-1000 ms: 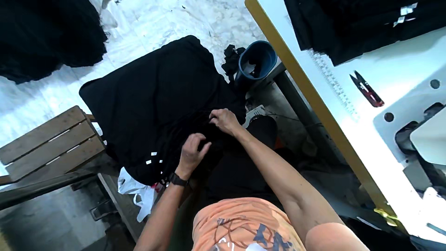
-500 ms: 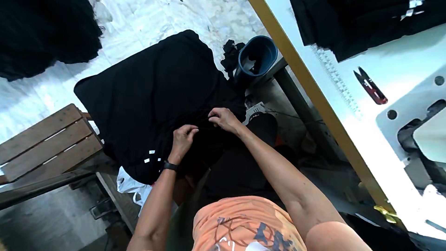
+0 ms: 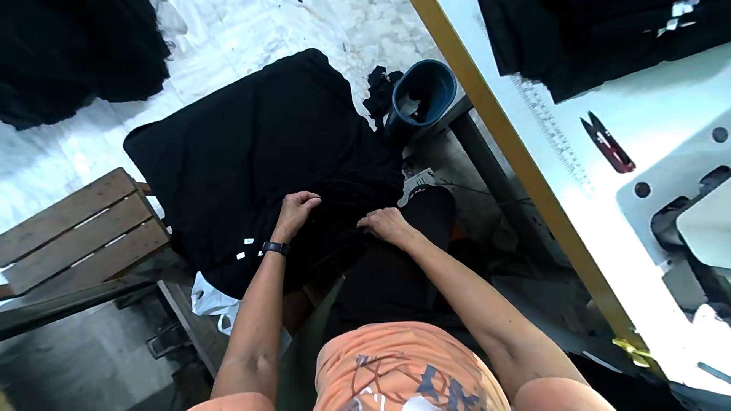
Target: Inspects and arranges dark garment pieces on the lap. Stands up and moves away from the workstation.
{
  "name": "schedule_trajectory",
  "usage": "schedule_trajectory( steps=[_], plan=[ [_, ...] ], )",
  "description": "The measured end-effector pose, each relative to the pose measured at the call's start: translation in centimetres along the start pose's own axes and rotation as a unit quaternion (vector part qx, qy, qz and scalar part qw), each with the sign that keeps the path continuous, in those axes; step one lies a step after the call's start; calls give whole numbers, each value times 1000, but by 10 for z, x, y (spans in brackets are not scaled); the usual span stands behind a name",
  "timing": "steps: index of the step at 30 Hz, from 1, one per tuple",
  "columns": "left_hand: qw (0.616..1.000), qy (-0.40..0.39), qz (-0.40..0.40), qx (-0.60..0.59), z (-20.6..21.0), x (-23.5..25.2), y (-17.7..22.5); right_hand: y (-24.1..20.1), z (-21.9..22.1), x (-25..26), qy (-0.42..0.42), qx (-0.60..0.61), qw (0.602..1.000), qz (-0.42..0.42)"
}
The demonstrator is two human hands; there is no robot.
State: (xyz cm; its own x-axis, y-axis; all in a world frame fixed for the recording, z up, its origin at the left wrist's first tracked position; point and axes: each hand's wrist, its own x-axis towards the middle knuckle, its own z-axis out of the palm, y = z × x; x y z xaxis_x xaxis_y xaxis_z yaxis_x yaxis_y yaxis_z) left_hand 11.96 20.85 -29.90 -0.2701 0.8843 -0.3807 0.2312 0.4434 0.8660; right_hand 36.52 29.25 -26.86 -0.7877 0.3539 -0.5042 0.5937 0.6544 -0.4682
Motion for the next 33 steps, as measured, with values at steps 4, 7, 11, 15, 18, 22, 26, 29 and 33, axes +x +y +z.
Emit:
schedule_trajectory(
  steps=[4, 7, 11, 15, 18, 22, 26, 29, 33],
  plan=[
    [996, 29, 53, 63, 5, -16, 10, 6, -12, 8, 149, 169, 974, 13],
    [946, 123, 226, 198, 32, -49, 9, 5, -29, 27, 168, 230, 956, 64],
    [931, 83, 272, 229, 77, -89, -22, 5, -35, 43, 127, 260, 949, 126],
    [955, 38, 199, 218, 84, -97, -41, 4, -38, 47, 108, 253, 951, 142],
    [965, 82, 193, 156, 68, -86, -21, 5, -35, 45, 103, 265, 948, 144],
    [973, 70, 144, 166, 31, -53, 4, 2, -30, 35, 143, 310, 933, 117],
    [990, 22, 34, 133, 18, -27, 14, -10, -1, 10, 153, 260, 953, 22],
    [993, 15, -14, 120, 16, -19, 19, -17, 5, 7, -53, 77, 996, 11],
    [993, 11, 25, 113, 15, -30, 17, -6, 16, 6, -23, 50, 998, 25]
  ],
)
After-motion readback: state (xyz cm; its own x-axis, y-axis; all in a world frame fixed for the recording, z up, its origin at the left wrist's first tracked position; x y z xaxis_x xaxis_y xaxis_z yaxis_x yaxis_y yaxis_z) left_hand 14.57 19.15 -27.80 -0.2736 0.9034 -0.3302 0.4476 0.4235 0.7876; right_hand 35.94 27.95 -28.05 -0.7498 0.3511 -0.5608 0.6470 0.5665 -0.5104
